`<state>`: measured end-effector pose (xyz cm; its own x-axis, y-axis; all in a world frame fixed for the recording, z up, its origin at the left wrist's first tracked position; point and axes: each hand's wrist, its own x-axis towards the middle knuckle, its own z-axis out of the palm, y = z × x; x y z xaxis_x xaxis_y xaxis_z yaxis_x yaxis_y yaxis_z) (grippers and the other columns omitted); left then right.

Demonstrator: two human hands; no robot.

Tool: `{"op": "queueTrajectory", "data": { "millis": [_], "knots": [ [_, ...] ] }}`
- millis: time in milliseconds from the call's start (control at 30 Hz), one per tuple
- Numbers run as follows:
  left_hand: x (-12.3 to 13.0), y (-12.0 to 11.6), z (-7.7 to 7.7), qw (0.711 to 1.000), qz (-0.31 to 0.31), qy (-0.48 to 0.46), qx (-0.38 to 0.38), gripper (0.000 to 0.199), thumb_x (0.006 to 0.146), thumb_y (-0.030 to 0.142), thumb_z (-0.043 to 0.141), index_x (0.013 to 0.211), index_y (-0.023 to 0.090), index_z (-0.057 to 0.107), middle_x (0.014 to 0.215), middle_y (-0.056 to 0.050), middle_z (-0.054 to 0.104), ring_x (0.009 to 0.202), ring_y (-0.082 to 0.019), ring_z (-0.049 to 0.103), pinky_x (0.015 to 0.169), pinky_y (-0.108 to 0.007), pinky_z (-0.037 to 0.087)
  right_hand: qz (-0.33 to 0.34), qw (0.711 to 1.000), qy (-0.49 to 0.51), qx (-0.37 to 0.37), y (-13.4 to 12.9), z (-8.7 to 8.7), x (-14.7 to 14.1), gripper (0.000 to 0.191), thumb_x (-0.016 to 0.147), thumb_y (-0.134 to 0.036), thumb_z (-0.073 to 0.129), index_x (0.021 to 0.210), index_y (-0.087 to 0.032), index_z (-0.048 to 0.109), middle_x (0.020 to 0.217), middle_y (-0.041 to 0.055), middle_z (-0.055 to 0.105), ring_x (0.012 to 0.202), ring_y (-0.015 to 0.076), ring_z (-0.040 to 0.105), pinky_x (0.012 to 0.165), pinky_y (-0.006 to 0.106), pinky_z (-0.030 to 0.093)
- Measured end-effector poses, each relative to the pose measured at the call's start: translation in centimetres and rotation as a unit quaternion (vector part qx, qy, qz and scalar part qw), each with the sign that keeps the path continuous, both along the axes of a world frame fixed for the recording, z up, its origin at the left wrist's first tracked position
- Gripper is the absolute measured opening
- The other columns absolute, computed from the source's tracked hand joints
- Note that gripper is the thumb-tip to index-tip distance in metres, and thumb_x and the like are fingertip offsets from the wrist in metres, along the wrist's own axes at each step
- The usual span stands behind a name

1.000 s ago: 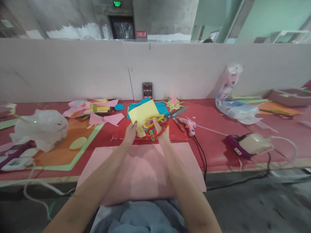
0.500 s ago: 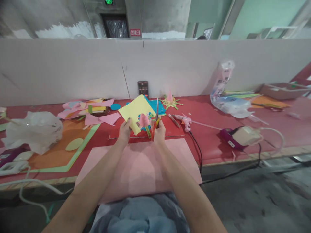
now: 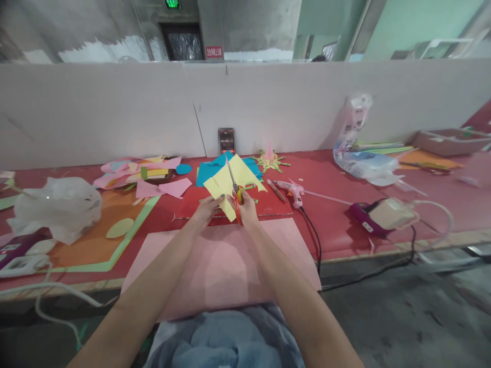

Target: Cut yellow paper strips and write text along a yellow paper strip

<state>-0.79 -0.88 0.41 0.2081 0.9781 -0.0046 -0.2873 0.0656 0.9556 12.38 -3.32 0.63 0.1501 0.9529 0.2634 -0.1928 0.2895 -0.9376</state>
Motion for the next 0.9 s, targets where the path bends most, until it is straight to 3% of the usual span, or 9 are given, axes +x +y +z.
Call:
{"op": "queueTrajectory", "data": {
  "millis": [167,367,533,667,800,900],
  "knots": [
    [0.3,-0.2,-0.1,0.994,0.016,0.102,0.033,0.041,0.054,0.042,0.080,0.083,0.014,0.071,0.086,-0.008,0.073,0.076,-0.022,0.065,0.070,-0.033,0.050,-0.040,0.999,-0.021,-0.013,0.0,0.0,0.4,0.039,0.058,-0.046,0.075,0.073,-0.020,0.050,0.057,-0.0065,0.044,0.052,0.0078,0.042,0.048,0.021,0.037],
    [0.3,-0.2,0.1,0.991,0.019,0.111,0.070,0.031,0.055,0.036,0.080,0.077,0.015,0.071,0.078,-0.005,0.073,0.072,-0.020,0.064,0.065,-0.029,0.050,-0.061,0.998,-0.008,-0.018,-0.2,0.1,0.7,0.041,0.058,-0.047,0.075,0.074,-0.020,0.050,0.058,-0.0060,0.047,0.052,0.0087,0.043,0.049,0.022,0.037],
    [-0.1,0.0,0.4,0.988,0.088,0.110,0.060,0.030,0.064,0.043,0.074,0.073,0.016,0.067,0.060,-0.001,0.065,0.054,-0.012,0.057,0.051,-0.023,0.045,-0.055,0.998,0.004,-0.026,0.2,-0.4,0.6,0.042,0.056,-0.048,0.077,0.074,-0.021,0.050,0.057,-0.0064,0.047,0.051,0.0097,0.045,0.049,0.023,0.037],
    [-0.8,0.4,0.5,0.979,0.155,0.100,0.086,0.033,0.070,0.047,0.068,0.062,0.016,0.061,0.055,0.001,0.059,0.050,-0.009,0.054,0.052,-0.020,0.046,-0.057,0.997,0.027,-0.036,0.3,-0.6,0.7,0.042,0.057,-0.048,0.076,0.076,-0.021,0.050,0.059,-0.0059,0.049,0.050,0.0098,0.046,0.048,0.023,0.037],
    [-1.2,0.8,0.5,0.973,0.188,0.086,0.107,0.026,0.073,0.040,0.067,0.087,0.018,0.065,0.063,0.002,0.061,0.056,-0.010,0.057,0.054,-0.019,0.047,-0.051,0.997,0.040,-0.033,0.2,-0.4,0.7,0.039,0.059,-0.045,0.075,0.076,-0.021,0.049,0.055,-0.0078,0.044,0.046,0.0082,0.040,0.044,0.023,0.033],
    [-1.1,0.6,0.7,0.969,0.170,0.092,0.153,0.041,0.072,0.034,0.068,0.111,0.022,0.061,0.086,0.000,0.066,0.063,-0.010,0.061,0.058,-0.020,0.050,-0.051,0.997,0.043,-0.032,0.1,-0.3,0.7,0.038,0.059,-0.044,0.075,0.075,-0.022,0.049,0.054,-0.0081,0.043,0.045,0.0078,0.039,0.043,0.023,0.031]
  ]
}}
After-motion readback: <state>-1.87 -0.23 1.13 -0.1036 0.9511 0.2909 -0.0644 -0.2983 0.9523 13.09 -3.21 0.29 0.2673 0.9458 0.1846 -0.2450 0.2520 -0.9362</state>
